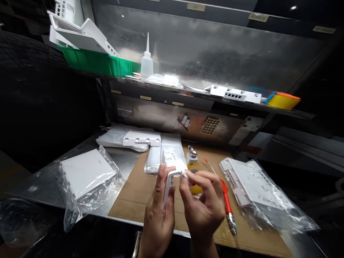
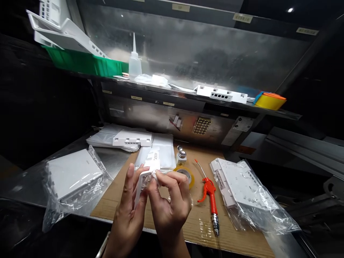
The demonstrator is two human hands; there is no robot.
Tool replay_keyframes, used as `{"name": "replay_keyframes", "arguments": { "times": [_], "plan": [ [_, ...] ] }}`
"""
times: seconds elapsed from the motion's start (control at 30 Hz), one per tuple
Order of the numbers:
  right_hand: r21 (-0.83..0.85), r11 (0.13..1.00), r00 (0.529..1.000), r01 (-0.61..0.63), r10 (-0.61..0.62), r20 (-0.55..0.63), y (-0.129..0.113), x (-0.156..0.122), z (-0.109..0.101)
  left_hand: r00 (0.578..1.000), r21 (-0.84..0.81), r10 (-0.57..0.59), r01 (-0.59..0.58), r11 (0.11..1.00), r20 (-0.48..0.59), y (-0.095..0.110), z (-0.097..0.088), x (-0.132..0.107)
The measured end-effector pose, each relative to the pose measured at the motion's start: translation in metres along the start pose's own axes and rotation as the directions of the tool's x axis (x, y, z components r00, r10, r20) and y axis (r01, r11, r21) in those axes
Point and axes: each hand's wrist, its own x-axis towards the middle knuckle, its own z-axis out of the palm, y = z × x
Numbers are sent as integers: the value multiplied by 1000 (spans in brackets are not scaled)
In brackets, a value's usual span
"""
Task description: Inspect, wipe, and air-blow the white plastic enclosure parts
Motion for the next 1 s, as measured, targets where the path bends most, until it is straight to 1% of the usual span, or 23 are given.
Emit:
{"name": "replay_keyframes", "arguments": {
  "times": [0.1, 0.17, 0.2, 0.27, 0.33, 0.37, 0.43, 0.47, 0.53, 0.6, 0.63, 0.67, 0.7, 0.73, 0.8, 0.83, 0.9, 0.93, 1.0],
  "plan": [
    [-19, 1000, 1000, -4, 4, -12, 0, -2, 1, 999, -27, 13, -14, 1000, -32, -5, 2, 0],
    [-14, 1000, 1000, 15, -15, 18, 1, -2, 3, 999, -25, 29, -30, 999, -15, -10, 2, 1],
    [-18, 1000, 1000, 17, -17, 21, 3, -2, 3, 998, -2, 56, -56, 998, 1, -13, 2, 2],
    [-46, 999, 1000, -5, 4, -15, 10, 2, 4, 989, 69, 142, -144, 987, 34, -20, 1, 4],
    [-85, 995, 996, -54, 47, -79, 23, 7, 2, 977, 111, 207, -212, 971, 57, -25, -1, 7],
    [-102, 992, 992, -72, 61, -110, 34, 8, 0, 975, 118, 213, -218, 969, 59, -26, -3, 9],
    [-134, 986, 988, -99, 82, -130, 60, 9, -7, 984, 125, 171, -175, 977, 45, -27, -8, 14],
    [-156, 981, 989, -117, 101, -109, 76, 7, -10, 989, 129, 145, -147, 981, 27, -27, -12, 17],
    [-217, 960, 983, -175, 183, 16, 108, -1, -17, 996, 120, 92, -89, 989, -20, -25, -21, 24],
    [-279, 931, 946, -236, 285, 152, 131, -9, -21, 997, 84, 43, -37, 996, -69, -24, -28, 30],
    [-289, 924, 933, -252, 311, 180, 135, -11, -21, 996, 62, 23, -18, 998, -88, -23, -30, 32],
    [-277, 926, 933, -258, 313, 177, 134, -13, -20, 995, 42, 7, -3, 999, -101, -23, -31, 34],
    [-243, 938, 946, -248, 288, 149, 127, -12, -18, 994, 26, -1, 4, 1000, -108, -23, -31, 35],
    [-199, 955, 963, -222, 247, 108, 114, -11, -15, 994, 13, 2, -1, 1000, -110, -23, -29, 35],
    [-95, 985, 989, -142, 146, 33, 79, -4, -6, 994, -1, 28, -28, 1000, -101, -24, -21, 34],
    [-47, 994, 995, -101, 102, 17, 60, -1, -1, 995, 4, 47, -47, 999, -94, -24, -17, 33],
    [50, 998, 999, -32, 30, 39, 28, 6, 9, 992, 34, 99, -97, 995, -73, -23, -10, 31],
    [75, 997, 998, -5, 0, 62, 17, 9, 13, 989, 51, 135, -131, 990, -61, -23, -7, 29],
    [67, 997, 996, 26, -31, 80, 8, 13, 20, 980, 83, 195, -192, 978, -36, -22, -3, 27]
  ]
}}
